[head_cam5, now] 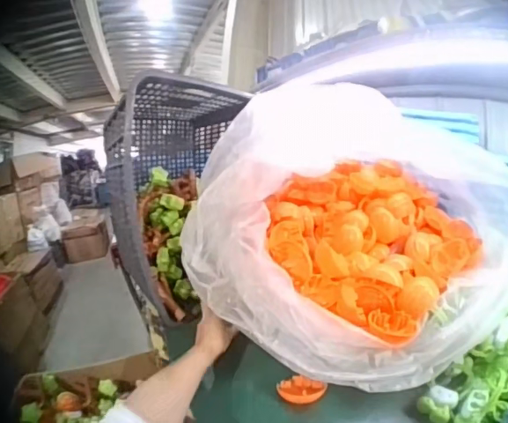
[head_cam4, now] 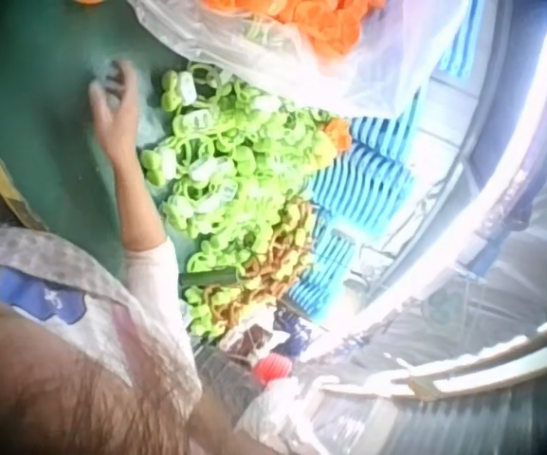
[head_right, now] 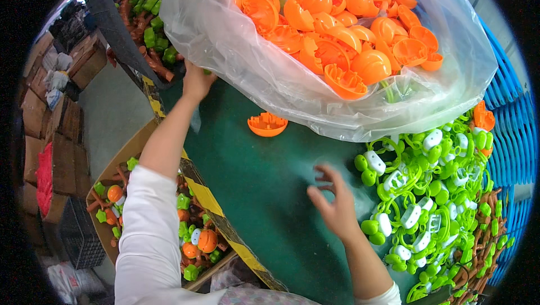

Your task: The person assembles colorful plastic toy parts on a green workbench. They pick up orange, green, and white components, fit them together, and use a handheld tool to secure the pieces. Finished units are placed into a cardboard box.

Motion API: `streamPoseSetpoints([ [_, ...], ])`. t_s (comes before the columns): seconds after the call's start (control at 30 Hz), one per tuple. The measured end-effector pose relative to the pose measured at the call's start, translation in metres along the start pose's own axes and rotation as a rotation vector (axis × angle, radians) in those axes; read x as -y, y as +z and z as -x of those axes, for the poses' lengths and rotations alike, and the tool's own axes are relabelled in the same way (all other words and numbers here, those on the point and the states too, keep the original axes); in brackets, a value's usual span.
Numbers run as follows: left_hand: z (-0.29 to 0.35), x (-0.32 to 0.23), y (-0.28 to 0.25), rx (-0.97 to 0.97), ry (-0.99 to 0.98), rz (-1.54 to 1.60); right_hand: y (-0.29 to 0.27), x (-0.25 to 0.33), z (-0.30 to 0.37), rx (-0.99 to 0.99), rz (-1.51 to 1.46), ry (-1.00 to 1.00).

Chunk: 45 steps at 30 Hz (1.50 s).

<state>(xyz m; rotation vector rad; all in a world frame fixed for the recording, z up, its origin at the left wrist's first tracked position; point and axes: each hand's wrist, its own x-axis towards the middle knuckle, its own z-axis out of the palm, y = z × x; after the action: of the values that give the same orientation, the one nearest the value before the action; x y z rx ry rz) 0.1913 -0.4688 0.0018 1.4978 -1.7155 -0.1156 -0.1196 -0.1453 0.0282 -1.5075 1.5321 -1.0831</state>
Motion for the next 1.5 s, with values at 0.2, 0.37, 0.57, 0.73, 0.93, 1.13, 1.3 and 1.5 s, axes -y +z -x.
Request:
streamPoseSetpoints([
  [0.2, 0.151, -0.041, -0.069, 0.196, 0.036, 0.138, -0.006, 0.009, -0.093, -0.146, -1.083, 0.310],
  [0.37, 0.192, -0.074, -0.114, 0.390, 0.153, 0.061, -0.007, 0.030, -0.091, -0.216, -0.950, 0.192],
  [0.57, 0.166, -0.090, -0.093, 0.504, 0.224, -0.035, 0.019, 0.006, -0.024, -0.068, 0.094, -0.119],
  [0.73, 0.182, -0.120, -0.072, 0.655, 0.031, -0.022, 0.058, 0.031, 0.050, 0.227, 0.683, -0.565],
  [0.93, 0.180, -0.112, -0.081, 0.597, 0.080, 0.283, 0.030, 0.000, 0.046, -0.050, 0.756, -0.322],
  [1.13, 0.205, -0.134, -0.107, 0.606, 0.596, 0.216, -0.014, -0.023, 0.021, -0.553, 0.210, -0.140],
  [1.3, 0.269, -0.151, -0.084, 0.588, 0.695, 0.144, -0.065, -0.018, -0.001, -0.519, 1.195, -0.430],
  [1.5, 0.286, -0.180, -0.079, 0.623, 0.663, 0.069, -0.106, -0.008, -0.031, -0.101, 1.596, -0.056],
])
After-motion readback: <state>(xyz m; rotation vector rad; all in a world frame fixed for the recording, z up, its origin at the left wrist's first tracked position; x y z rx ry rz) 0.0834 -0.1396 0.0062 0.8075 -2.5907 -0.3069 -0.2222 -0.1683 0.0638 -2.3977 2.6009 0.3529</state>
